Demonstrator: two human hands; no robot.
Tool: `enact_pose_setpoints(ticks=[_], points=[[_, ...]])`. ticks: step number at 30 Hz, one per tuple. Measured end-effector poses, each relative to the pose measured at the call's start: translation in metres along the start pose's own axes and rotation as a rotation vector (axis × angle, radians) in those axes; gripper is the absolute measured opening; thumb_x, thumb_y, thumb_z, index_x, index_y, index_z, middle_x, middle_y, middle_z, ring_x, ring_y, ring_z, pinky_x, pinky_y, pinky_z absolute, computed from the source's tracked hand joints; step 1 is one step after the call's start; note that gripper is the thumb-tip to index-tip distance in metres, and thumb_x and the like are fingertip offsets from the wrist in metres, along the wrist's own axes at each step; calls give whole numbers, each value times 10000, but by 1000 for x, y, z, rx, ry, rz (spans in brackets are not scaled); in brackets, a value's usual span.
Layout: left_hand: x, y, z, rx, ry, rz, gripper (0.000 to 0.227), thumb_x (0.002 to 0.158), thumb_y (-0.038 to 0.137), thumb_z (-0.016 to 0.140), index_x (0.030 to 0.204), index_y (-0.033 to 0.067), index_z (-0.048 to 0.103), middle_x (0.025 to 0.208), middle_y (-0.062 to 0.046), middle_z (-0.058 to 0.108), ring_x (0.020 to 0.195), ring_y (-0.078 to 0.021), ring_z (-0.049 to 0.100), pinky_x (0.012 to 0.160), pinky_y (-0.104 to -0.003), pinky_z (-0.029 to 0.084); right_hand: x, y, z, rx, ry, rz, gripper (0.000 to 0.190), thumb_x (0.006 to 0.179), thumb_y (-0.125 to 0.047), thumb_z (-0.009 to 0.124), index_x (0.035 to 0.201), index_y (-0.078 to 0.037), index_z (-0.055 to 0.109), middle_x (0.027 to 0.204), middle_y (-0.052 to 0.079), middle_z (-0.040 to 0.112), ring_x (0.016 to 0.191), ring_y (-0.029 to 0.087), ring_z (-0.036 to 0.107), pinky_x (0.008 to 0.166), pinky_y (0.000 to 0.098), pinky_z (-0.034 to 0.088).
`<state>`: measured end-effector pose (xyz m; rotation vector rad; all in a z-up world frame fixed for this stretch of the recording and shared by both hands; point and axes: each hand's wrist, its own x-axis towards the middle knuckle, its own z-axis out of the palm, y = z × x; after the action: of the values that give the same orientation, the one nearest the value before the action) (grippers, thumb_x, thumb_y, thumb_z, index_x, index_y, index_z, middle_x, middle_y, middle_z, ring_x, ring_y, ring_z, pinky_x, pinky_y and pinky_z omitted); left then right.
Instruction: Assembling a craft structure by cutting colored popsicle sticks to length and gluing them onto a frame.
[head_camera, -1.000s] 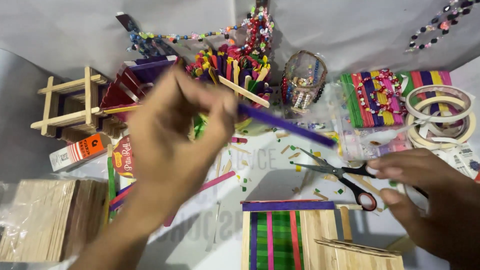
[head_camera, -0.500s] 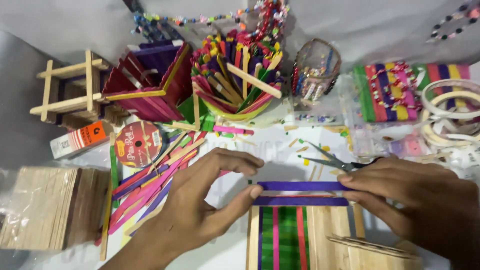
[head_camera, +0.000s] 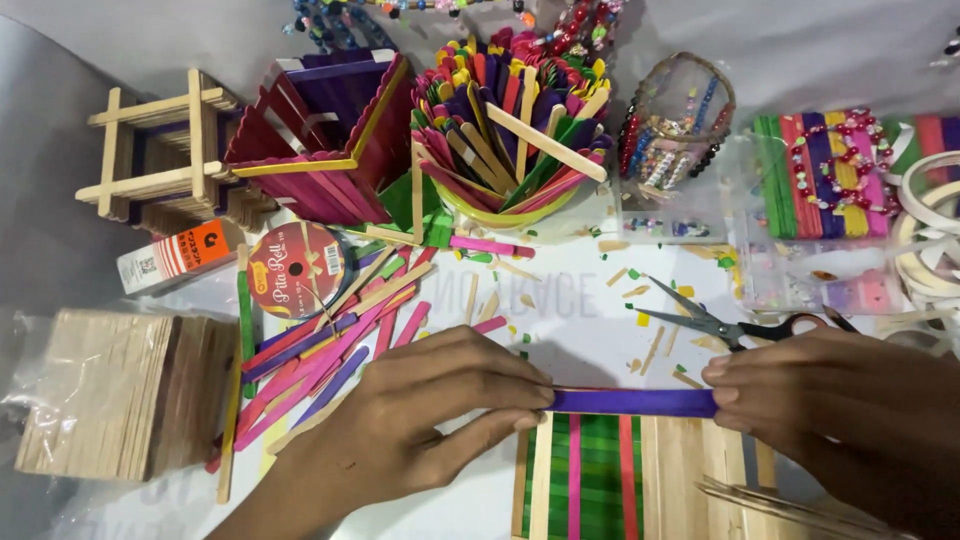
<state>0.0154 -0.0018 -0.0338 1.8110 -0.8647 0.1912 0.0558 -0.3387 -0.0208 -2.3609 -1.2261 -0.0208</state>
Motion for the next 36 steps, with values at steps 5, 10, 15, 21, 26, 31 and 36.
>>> enact_pose_setpoints(ticks=[5,10,15,21,26,31,36], points=[[-3,-1,0,46,-8,42,106,1000,54,637,1067,-15,681,1070,-141,729,976,-277,751,867,-386,629,1,-2,7,-2,74,-9,150,862,-249,666,966,-178,748,1068,-24,817,944,158,810,852,337,615],[-2,1,-2,77,-21,50,128,1004,59,627,1085,-14,693,1090,-153,727,964,-294,745,873,-396,619,3,-2,8,56,69,-58,157,839,-209,694,954,-131,766,1026,-8,821,923,151,817,836,284,664],[4,6,-6,118,-46,90,115,996,29,614,1072,-35,672,1078,-160,720,977,-302,744,866,-402,614,-3,-4,5,105,110,-9,180,791,-211,758,958,-144,753,1012,20,829,880,154,846,803,287,676],[5,5,-6,108,-81,68,141,1003,29,555,1071,-34,661,1088,-164,714,977,-296,749,852,-389,618,-12,0,-9,139,47,101,255,760,-200,785,1009,-151,764,1028,-3,845,952,129,861,857,271,699],[7,7,-7,135,-73,76,141,1001,18,543,1061,-38,657,1068,-169,703,925,-301,739,812,-385,610,-15,8,-5,156,40,39,205,799,-188,750,1002,-156,758,1031,-4,834,929,147,860,814,286,695],[9,7,-7,158,-82,92,132,996,2,552,1044,-47,665,1047,-173,703,926,-295,743,809,-379,610,-9,4,-4,185,70,17,153,794,-146,750,941,-109,732,955,11,832,869,143,867,782,263,717],[9,7,-7,131,-68,84,122,979,13,598,1053,-56,667,1045,-175,720,918,-298,750,816,-368,623,-6,2,-3,212,88,25,158,790,-130,753,943,-103,725,923,14,835,850,139,875,767,247,721]])
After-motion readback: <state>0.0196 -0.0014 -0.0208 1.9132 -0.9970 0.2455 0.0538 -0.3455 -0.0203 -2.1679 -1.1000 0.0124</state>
